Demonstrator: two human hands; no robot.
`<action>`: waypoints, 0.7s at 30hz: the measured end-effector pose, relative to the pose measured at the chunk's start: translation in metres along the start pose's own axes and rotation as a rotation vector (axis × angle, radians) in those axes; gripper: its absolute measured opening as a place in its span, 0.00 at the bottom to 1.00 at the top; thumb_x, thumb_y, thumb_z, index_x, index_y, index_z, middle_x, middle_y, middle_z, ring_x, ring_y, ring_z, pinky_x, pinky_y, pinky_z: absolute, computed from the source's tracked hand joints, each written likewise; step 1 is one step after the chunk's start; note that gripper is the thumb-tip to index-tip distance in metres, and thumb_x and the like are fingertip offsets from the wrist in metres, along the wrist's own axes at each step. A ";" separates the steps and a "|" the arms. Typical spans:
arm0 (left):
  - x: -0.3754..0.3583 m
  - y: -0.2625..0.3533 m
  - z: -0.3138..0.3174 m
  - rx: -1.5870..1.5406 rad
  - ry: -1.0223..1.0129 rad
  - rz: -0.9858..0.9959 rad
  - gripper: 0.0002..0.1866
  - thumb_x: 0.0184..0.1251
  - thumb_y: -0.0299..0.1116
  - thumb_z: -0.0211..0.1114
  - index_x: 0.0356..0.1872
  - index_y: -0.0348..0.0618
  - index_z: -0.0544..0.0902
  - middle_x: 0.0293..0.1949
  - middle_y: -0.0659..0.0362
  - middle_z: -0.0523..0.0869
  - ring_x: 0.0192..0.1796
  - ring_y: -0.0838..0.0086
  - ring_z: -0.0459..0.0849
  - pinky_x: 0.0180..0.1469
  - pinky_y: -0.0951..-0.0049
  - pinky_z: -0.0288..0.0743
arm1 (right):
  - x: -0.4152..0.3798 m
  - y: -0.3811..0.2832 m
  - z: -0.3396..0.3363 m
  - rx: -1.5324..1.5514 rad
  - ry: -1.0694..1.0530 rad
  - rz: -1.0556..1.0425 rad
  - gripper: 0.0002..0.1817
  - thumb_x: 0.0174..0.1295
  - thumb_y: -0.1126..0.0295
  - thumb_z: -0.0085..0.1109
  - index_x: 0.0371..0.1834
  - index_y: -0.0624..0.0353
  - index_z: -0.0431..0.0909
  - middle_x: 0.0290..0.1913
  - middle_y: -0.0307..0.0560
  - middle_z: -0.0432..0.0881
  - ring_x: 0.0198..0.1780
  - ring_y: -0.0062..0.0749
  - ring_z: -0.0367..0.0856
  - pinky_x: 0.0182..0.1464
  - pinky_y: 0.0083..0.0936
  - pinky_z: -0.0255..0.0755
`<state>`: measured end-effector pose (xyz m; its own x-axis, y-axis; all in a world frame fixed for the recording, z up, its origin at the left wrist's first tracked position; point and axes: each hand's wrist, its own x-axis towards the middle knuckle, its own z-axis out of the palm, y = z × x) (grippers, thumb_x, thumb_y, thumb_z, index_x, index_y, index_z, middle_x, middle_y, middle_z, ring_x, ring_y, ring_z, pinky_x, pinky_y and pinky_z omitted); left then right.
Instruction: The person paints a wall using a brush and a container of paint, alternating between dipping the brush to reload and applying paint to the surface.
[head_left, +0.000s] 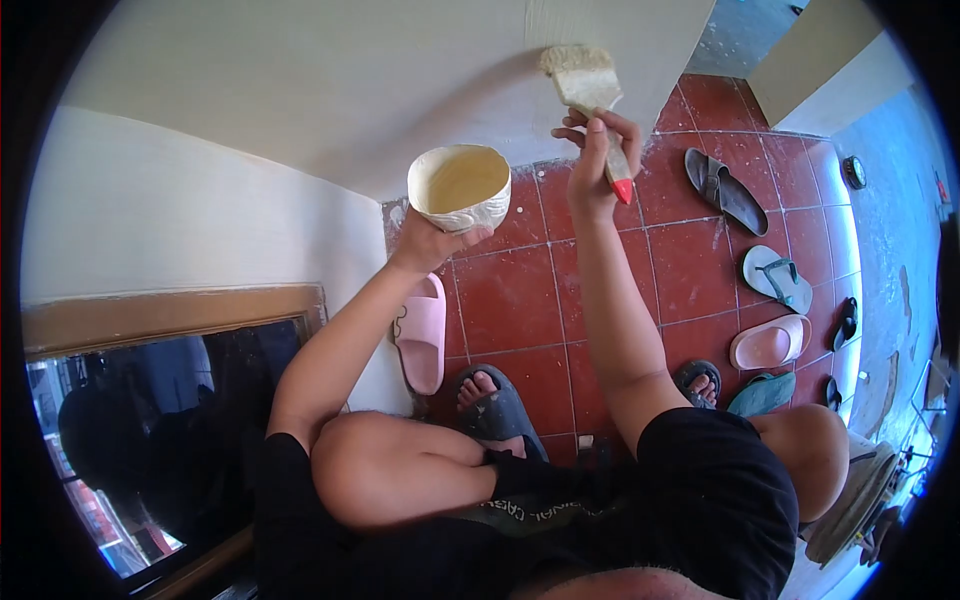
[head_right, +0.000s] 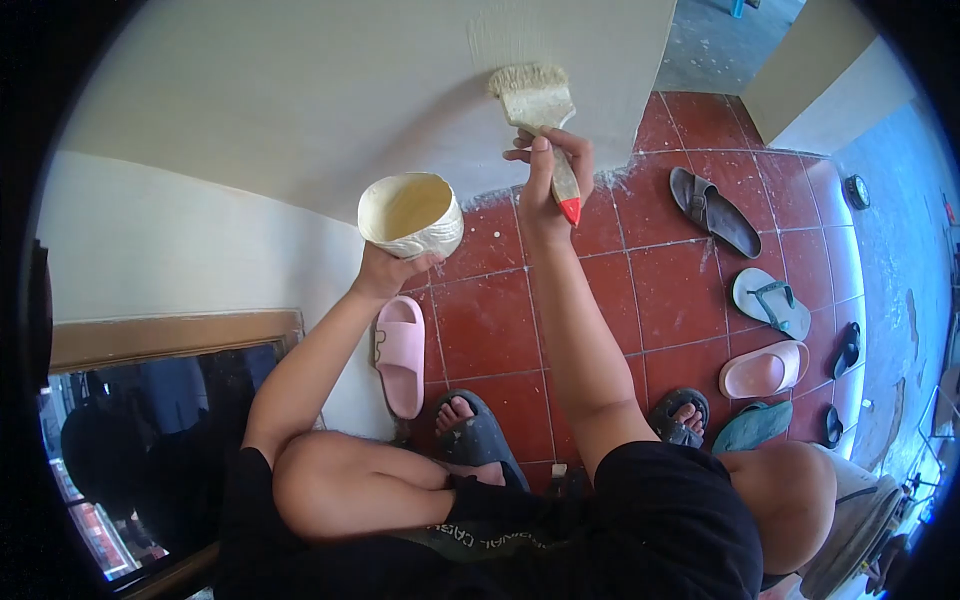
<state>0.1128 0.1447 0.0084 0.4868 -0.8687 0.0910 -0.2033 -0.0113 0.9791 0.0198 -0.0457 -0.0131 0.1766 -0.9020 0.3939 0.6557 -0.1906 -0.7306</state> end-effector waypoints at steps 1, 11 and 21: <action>0.000 0.000 0.001 -0.027 0.009 0.000 0.35 0.45 0.35 0.79 0.56 0.40 0.74 0.52 0.58 0.81 0.54 0.73 0.79 0.58 0.70 0.72 | -0.006 0.017 -0.009 -0.026 -0.022 0.033 0.09 0.68 0.73 0.48 0.46 0.66 0.66 0.41 0.59 0.78 0.39 0.36 0.82 0.37 0.33 0.83; -0.003 -0.004 0.001 -0.003 0.008 0.046 0.34 0.45 0.33 0.79 0.56 0.38 0.74 0.51 0.57 0.81 0.54 0.71 0.79 0.57 0.69 0.72 | -0.094 0.090 -0.078 -0.146 0.253 0.468 0.08 0.66 0.74 0.53 0.44 0.65 0.76 0.37 0.48 0.81 0.36 0.24 0.80 0.34 0.21 0.78; -0.019 -0.006 -0.002 0.028 0.050 0.032 0.31 0.46 0.30 0.77 0.54 0.37 0.75 0.50 0.56 0.81 0.53 0.70 0.79 0.57 0.68 0.73 | -0.048 0.094 -0.024 -0.295 0.340 0.331 0.07 0.62 0.75 0.56 0.40 0.66 0.79 0.29 0.47 0.82 0.33 0.25 0.82 0.36 0.19 0.75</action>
<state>0.1066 0.1629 0.0013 0.5213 -0.8431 0.1318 -0.2425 0.0018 0.9702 0.0552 -0.0299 -0.1144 0.0597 -0.9970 -0.0493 0.3639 0.0677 -0.9290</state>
